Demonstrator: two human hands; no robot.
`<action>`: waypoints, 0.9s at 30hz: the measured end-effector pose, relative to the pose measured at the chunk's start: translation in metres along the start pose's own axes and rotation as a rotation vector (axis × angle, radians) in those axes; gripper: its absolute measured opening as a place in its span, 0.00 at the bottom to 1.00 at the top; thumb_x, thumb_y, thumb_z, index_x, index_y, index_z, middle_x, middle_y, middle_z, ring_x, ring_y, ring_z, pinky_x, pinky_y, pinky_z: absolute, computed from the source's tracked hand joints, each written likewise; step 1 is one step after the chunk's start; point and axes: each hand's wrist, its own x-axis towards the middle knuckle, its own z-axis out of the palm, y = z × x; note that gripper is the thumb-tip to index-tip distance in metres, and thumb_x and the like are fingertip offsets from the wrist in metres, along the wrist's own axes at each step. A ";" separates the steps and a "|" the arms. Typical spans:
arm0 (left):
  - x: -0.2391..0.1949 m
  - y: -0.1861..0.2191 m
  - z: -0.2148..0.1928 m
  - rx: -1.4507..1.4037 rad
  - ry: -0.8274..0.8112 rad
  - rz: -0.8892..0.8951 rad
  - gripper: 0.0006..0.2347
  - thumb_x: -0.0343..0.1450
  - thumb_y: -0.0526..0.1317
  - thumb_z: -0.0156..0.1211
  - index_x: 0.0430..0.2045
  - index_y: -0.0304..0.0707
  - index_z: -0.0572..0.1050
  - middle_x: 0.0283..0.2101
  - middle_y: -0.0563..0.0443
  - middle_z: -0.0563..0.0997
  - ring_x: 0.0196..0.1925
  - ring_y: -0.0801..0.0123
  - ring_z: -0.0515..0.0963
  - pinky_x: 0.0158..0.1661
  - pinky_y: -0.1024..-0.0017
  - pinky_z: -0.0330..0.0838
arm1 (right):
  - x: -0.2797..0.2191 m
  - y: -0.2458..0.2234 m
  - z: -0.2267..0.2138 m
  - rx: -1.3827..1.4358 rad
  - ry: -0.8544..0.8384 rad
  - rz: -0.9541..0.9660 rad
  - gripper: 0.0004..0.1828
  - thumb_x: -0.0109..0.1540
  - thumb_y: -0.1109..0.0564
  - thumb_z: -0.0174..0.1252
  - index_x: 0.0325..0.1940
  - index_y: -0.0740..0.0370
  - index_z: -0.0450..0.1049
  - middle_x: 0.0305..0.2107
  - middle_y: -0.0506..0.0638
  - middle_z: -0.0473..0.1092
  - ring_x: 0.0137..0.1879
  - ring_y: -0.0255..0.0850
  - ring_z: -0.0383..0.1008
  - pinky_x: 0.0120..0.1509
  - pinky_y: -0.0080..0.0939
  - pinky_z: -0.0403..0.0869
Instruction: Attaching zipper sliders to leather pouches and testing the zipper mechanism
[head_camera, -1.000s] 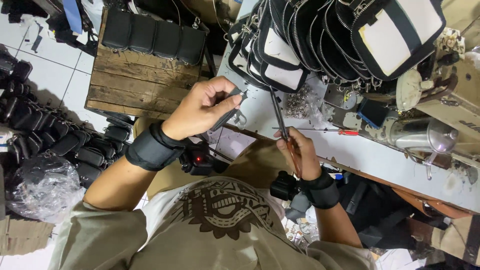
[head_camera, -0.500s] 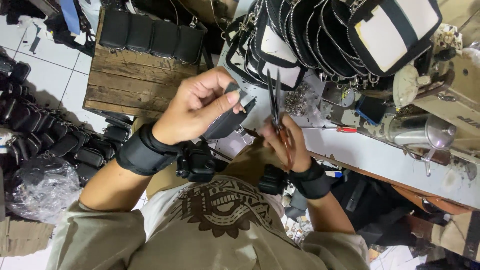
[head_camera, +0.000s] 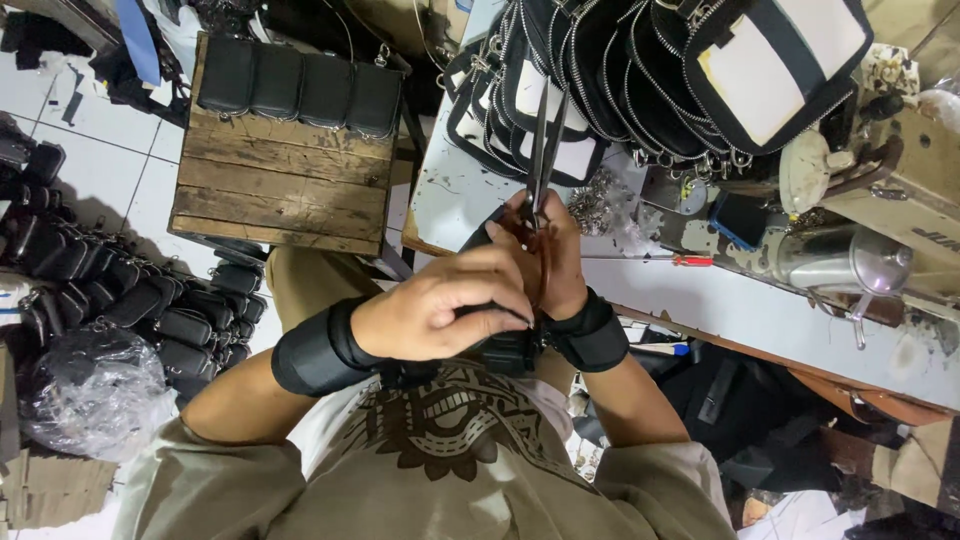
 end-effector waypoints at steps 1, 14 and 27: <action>-0.001 0.001 0.001 -0.001 0.000 0.000 0.05 0.74 0.29 0.58 0.39 0.37 0.78 0.36 0.48 0.78 0.42 0.63 0.76 0.47 0.64 0.72 | 0.000 0.002 -0.001 0.000 0.001 0.000 0.15 0.62 0.73 0.62 0.51 0.67 0.69 0.31 0.55 0.71 0.43 0.47 0.78 0.56 0.37 0.72; -0.002 -0.033 -0.034 0.109 0.217 -0.470 0.19 0.68 0.33 0.69 0.52 0.30 0.71 0.44 0.38 0.78 0.51 0.50 0.79 0.54 0.51 0.73 | 0.008 -0.007 -0.009 -0.211 -0.025 -0.252 0.13 0.63 0.68 0.62 0.49 0.70 0.69 0.29 0.58 0.72 0.32 0.41 0.79 0.33 0.40 0.80; 0.010 -0.042 -0.030 0.024 0.515 -0.569 0.05 0.66 0.28 0.64 0.33 0.30 0.81 0.25 0.42 0.81 0.28 0.71 0.78 0.25 0.75 0.76 | 0.008 -0.025 0.003 -0.190 0.004 -0.239 0.15 0.62 0.64 0.65 0.50 0.67 0.70 0.32 0.56 0.72 0.37 0.41 0.78 0.38 0.39 0.78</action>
